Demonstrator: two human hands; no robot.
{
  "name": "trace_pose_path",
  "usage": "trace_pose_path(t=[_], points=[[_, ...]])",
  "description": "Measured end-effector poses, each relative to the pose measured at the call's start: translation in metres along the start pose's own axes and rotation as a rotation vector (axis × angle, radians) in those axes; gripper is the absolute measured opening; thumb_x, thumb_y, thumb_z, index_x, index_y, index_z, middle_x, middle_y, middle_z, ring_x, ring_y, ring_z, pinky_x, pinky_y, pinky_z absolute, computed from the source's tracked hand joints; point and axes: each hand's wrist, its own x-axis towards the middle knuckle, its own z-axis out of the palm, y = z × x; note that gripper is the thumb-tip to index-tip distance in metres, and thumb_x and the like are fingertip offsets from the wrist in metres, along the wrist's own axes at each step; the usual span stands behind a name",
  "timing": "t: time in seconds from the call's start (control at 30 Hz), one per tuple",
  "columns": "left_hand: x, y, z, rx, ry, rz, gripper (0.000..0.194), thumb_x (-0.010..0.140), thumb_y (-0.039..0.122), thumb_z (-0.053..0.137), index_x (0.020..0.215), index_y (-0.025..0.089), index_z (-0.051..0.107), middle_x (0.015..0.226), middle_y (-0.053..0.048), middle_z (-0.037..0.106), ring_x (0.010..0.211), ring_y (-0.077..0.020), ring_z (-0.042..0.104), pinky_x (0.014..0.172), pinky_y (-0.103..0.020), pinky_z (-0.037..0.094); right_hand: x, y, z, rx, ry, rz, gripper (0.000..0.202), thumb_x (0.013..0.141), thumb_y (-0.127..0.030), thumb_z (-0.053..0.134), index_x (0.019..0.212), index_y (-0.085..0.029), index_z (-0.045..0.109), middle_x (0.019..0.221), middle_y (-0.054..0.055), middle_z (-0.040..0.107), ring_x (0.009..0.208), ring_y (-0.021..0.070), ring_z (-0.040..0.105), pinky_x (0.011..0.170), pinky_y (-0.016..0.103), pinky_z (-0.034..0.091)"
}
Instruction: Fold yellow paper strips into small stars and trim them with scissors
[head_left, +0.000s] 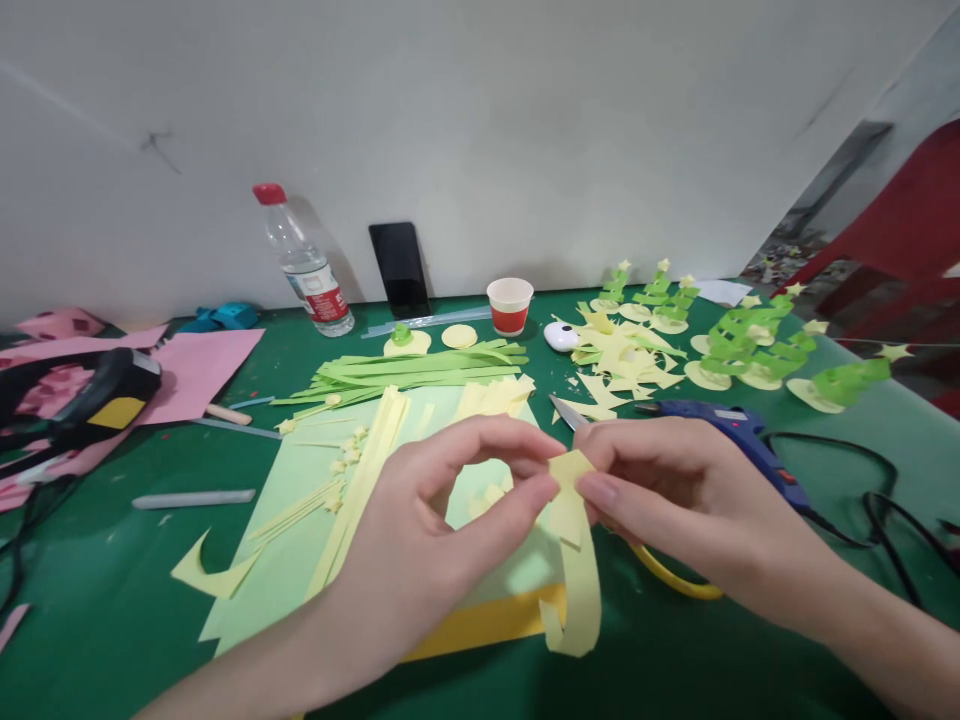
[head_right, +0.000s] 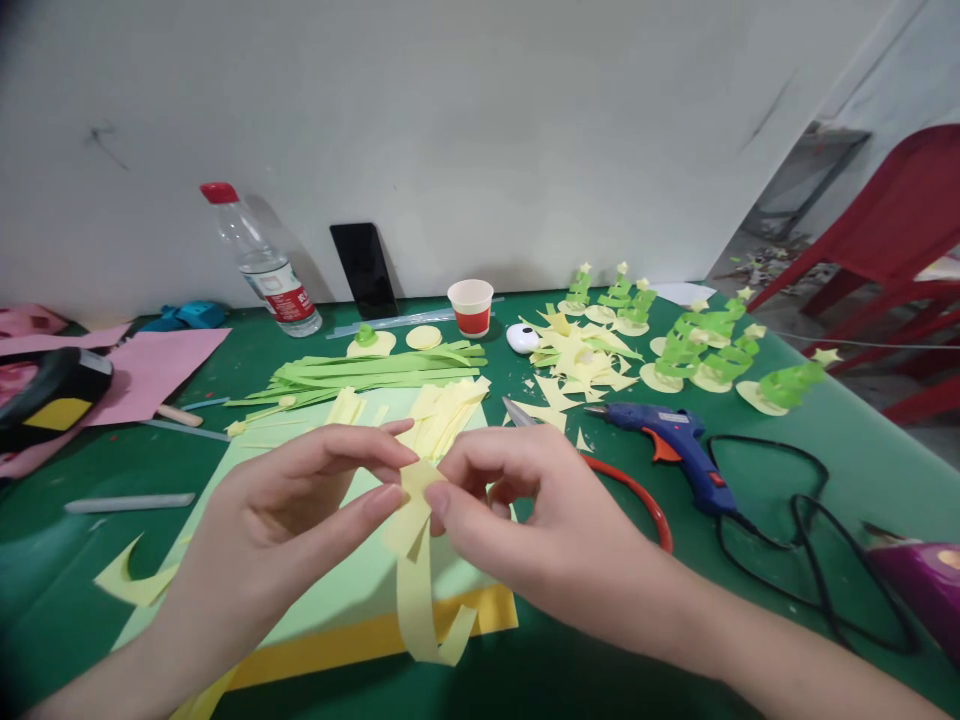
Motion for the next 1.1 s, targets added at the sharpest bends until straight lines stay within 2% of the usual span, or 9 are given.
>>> trace_pose_path(t=[0.07,0.17,0.33,0.53,0.63,0.7,0.77,0.93,1.1], points=[[-0.001,-0.001,0.000,0.029,0.006,0.086,0.023,0.080,0.007,0.061,0.086,0.028,0.066,0.082,0.008,0.071,0.076,-0.0106,0.066,0.087,-0.022,0.051,0.001,0.000,-0.001,0.048,0.010,0.021,0.026,0.083,-0.017,0.049,0.057,-0.019,0.046,0.051,-0.005,0.036,0.046,0.0075,0.028,0.039,0.021,0.020],[-0.001,-0.003,-0.001,0.109,-0.005,0.214,0.026,0.077,0.003,0.062,0.082,0.028,0.067,0.080,0.008,0.072,0.073,-0.0106,0.065,0.107,-0.032,0.036,0.002,-0.001,-0.001,0.048,0.015,0.020,0.025,0.081,-0.016,0.049,0.056,-0.019,0.045,0.051,-0.005,0.035,0.045,0.0072,0.027,0.038,0.021,0.018],[0.002,-0.004,-0.002,0.141,0.002,0.236,0.019,0.075,0.008,0.068,0.071,0.026,0.068,0.074,0.005,0.073,0.068,-0.0140,0.064,0.106,-0.038,0.036,0.001,0.000,0.000,-0.101,0.064,-0.072,0.027,0.079,-0.013,0.050,0.054,-0.019,0.040,0.051,-0.004,0.040,0.048,0.0083,0.035,0.042,0.020,0.028],[0.002,-0.003,-0.002,0.061,0.012,0.190,0.018,0.075,0.010,0.071,0.070,0.027,0.069,0.072,0.009,0.073,0.065,-0.0106,0.064,0.108,-0.032,0.034,-0.003,0.003,0.000,-0.270,0.014,-0.239,0.027,0.087,-0.013,0.047,0.061,-0.020,0.041,0.056,-0.002,0.045,0.051,0.0095,0.041,0.045,0.021,0.034],[0.002,-0.002,-0.001,0.010,0.025,0.093,0.015,0.075,0.013,0.072,0.073,0.028,0.068,0.070,0.010,0.070,0.064,-0.0098,0.063,0.101,-0.028,0.042,0.000,0.003,0.000,-0.360,0.004,-0.282,0.025,0.089,-0.011,0.042,0.065,-0.020,0.043,0.059,-0.001,0.048,0.052,0.0101,0.042,0.047,0.021,0.036],[0.002,-0.001,-0.001,-0.020,0.043,0.030,0.015,0.074,0.014,0.072,0.077,0.028,0.067,0.072,0.009,0.068,0.067,-0.0105,0.064,0.085,-0.024,0.051,0.001,0.004,0.000,-0.386,-0.007,-0.298,0.024,0.089,-0.010,0.040,0.067,-0.020,0.043,0.061,-0.001,0.050,0.054,0.0106,0.044,0.049,0.022,0.038],[0.002,0.000,0.000,-0.039,0.070,-0.007,0.016,0.074,0.014,0.072,0.078,0.027,0.064,0.074,0.008,0.066,0.070,-0.0108,0.064,0.071,-0.020,0.053,0.001,0.005,0.000,-0.402,-0.017,-0.316,0.021,0.087,-0.008,0.041,0.070,-0.019,0.045,0.062,-0.001,0.051,0.054,0.0105,0.045,0.051,0.022,0.038],[0.003,-0.001,0.000,-0.031,0.067,-0.024,0.015,0.073,0.012,0.071,0.076,0.024,0.062,0.073,0.007,0.065,0.071,-0.0092,0.064,0.068,-0.016,0.053,-0.004,0.009,0.000,-0.446,-0.019,-0.342,0.014,0.079,-0.006,0.047,0.074,-0.018,0.050,0.064,-0.001,0.052,0.055,0.0110,0.046,0.054,0.024,0.039],[0.002,-0.002,0.000,-0.075,0.028,-0.066,0.017,0.071,0.009,0.073,0.077,0.023,0.063,0.073,0.008,0.065,0.068,-0.0061,0.063,0.066,-0.011,0.052,-0.002,0.010,0.001,-0.311,0.004,-0.295,0.025,0.087,-0.011,0.044,0.064,-0.020,0.043,0.059,-0.003,0.048,0.052,0.0095,0.043,0.051,0.021,0.037]])
